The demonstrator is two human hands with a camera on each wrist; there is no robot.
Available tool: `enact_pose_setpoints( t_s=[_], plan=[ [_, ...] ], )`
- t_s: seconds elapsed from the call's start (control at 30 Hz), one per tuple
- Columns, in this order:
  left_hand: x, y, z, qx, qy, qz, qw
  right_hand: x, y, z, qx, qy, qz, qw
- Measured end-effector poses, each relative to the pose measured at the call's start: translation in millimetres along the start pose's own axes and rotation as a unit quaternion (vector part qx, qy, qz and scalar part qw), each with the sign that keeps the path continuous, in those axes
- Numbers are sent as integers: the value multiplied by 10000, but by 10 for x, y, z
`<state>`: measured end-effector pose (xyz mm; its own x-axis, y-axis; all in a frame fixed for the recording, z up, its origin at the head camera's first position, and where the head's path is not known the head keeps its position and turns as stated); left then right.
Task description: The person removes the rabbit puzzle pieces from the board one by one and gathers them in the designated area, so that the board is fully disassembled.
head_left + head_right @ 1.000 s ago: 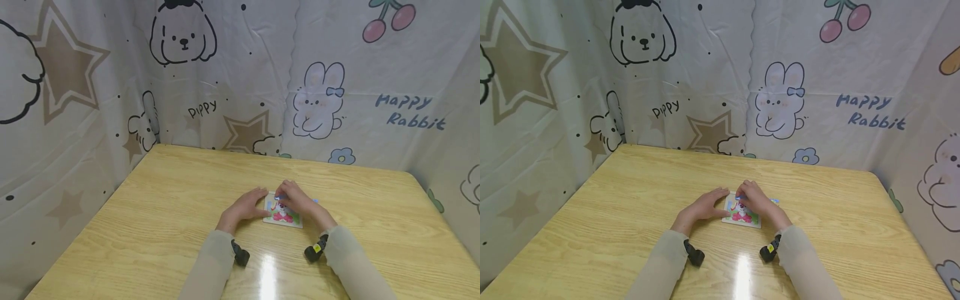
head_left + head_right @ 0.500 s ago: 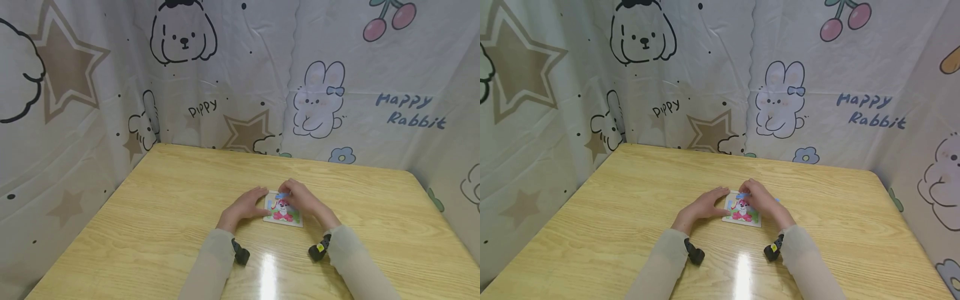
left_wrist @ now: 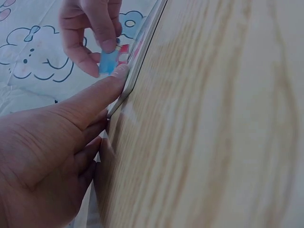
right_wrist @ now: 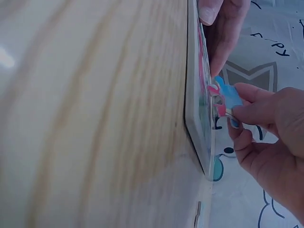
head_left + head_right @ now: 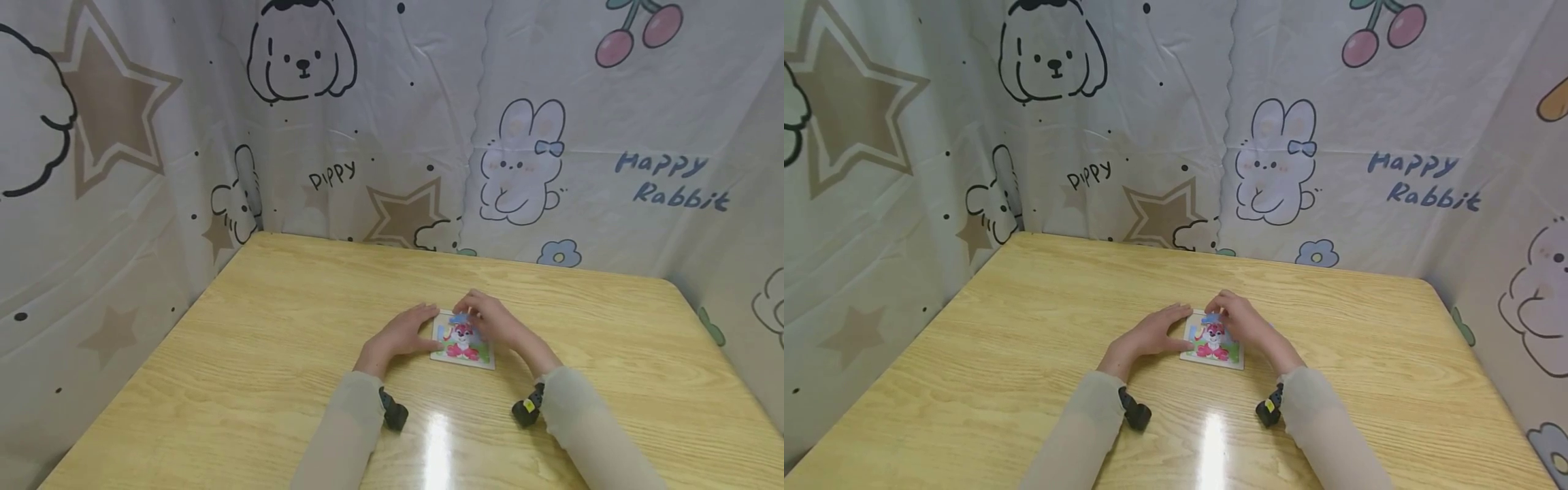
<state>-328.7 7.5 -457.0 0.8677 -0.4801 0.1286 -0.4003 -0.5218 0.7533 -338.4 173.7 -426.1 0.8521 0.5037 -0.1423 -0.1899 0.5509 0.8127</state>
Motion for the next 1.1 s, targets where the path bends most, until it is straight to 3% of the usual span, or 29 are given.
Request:
enact_pose_setpoints(
  t_s=[0.33,1.1],
  plan=[
    [-39,-22,18,-3,70,22,10000,138,153,-84,131,77,-506,9986],
    [-24,-27,22,16,79,40,10000,625,477,-503,249,-570,-801,9948]
  ],
)
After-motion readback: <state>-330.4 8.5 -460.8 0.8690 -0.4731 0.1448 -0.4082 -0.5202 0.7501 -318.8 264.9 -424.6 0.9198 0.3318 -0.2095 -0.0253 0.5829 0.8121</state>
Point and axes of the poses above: each hand's wrist, its own x-axis away from the middle knuckle, its own y-axis out of the back of the hand, z = x × y, the point moved 6 cm from there along -x, towards the middle knuckle, and after that the axes turned 1 degree about -z, right-handed, at the moved point
